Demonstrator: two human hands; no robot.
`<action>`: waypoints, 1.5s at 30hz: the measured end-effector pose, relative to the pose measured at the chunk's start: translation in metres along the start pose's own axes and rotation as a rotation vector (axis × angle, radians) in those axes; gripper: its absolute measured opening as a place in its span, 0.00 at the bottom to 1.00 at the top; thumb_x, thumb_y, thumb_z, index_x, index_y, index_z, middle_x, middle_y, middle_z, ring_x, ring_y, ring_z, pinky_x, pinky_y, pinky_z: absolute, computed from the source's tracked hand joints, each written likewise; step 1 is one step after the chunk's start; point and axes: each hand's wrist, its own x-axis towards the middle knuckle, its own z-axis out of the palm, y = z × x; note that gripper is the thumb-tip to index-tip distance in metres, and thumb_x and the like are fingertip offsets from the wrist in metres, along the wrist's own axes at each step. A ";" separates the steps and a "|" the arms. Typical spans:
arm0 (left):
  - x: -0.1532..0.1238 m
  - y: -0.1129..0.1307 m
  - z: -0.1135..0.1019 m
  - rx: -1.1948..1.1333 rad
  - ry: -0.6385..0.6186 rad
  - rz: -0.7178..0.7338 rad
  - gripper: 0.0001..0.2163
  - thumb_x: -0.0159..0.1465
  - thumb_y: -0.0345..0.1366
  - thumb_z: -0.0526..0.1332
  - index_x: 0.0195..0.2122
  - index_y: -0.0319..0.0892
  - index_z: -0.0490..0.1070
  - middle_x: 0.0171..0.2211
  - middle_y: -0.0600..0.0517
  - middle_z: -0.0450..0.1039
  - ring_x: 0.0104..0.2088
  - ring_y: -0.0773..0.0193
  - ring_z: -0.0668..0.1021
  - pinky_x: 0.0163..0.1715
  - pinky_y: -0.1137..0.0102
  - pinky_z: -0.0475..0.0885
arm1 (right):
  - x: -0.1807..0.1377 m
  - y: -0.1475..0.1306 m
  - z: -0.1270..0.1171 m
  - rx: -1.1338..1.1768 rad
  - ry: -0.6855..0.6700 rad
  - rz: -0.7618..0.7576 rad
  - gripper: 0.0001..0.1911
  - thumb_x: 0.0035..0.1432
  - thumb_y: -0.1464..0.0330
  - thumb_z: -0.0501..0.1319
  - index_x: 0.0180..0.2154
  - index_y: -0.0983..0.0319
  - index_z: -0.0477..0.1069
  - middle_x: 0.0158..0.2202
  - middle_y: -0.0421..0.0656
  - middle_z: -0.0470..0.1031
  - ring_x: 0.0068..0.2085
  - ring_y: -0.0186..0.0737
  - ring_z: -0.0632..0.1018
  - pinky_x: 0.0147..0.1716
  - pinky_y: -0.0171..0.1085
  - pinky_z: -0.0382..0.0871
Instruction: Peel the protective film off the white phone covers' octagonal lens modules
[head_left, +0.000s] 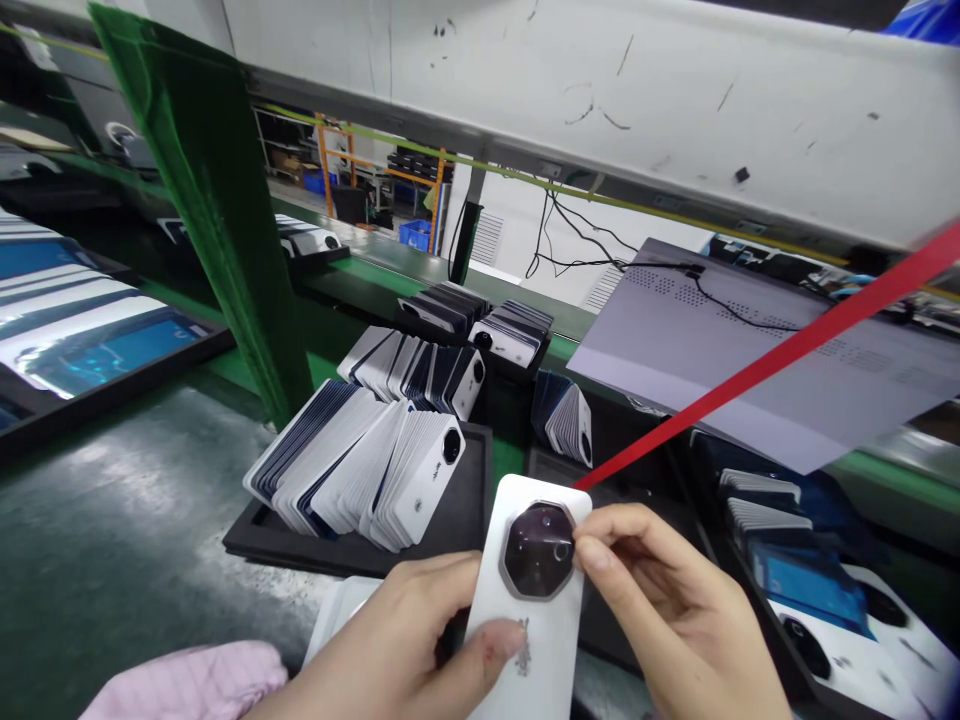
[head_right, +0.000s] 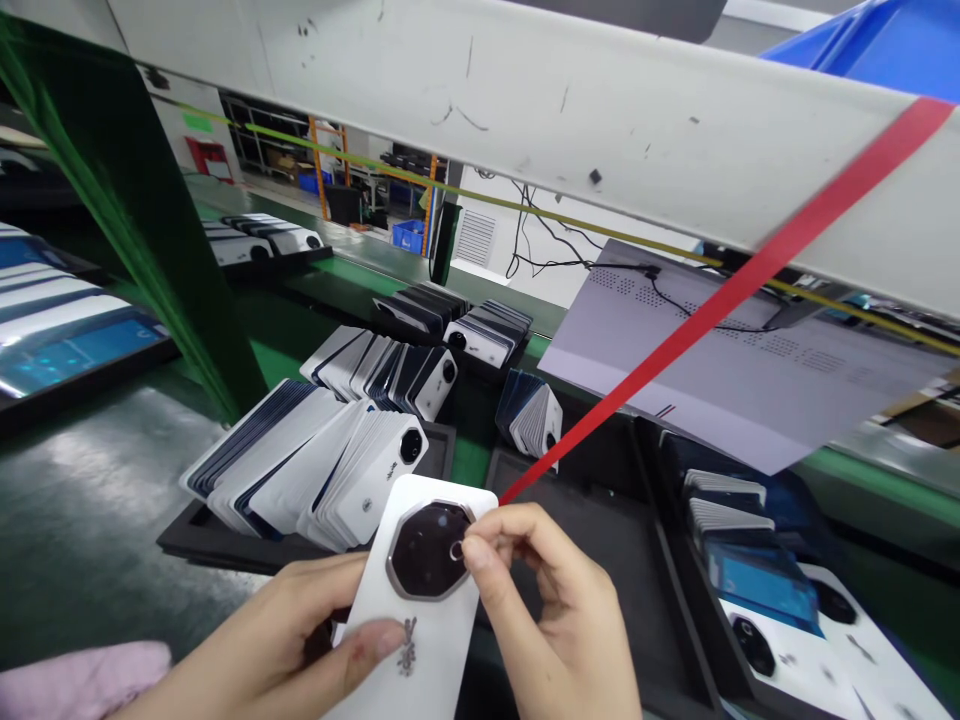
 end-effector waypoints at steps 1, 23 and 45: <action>0.000 -0.001 0.000 0.000 -0.005 0.017 0.10 0.71 0.36 0.57 0.41 0.41 0.78 0.39 0.50 0.82 0.39 0.60 0.82 0.42 0.73 0.75 | 0.000 0.000 0.000 0.017 -0.003 0.007 0.09 0.65 0.58 0.63 0.34 0.54 0.75 0.30 0.37 0.75 0.33 0.37 0.79 0.34 0.32 0.74; -0.002 0.006 -0.001 0.157 -0.021 -0.058 0.11 0.71 0.36 0.56 0.38 0.43 0.78 0.35 0.51 0.80 0.34 0.61 0.80 0.40 0.74 0.76 | -0.001 0.000 -0.004 -0.018 -0.018 0.030 0.13 0.64 0.55 0.63 0.31 0.56 0.74 0.31 0.38 0.77 0.34 0.38 0.77 0.35 0.34 0.71; -0.026 0.006 0.000 0.120 0.076 -0.169 0.13 0.72 0.47 0.54 0.42 0.47 0.74 0.36 0.53 0.78 0.32 0.62 0.81 0.28 0.75 0.76 | -0.023 0.009 -0.011 0.074 -0.236 0.154 0.14 0.62 0.55 0.62 0.32 0.58 0.73 0.24 0.36 0.66 0.25 0.35 0.71 0.27 0.33 0.69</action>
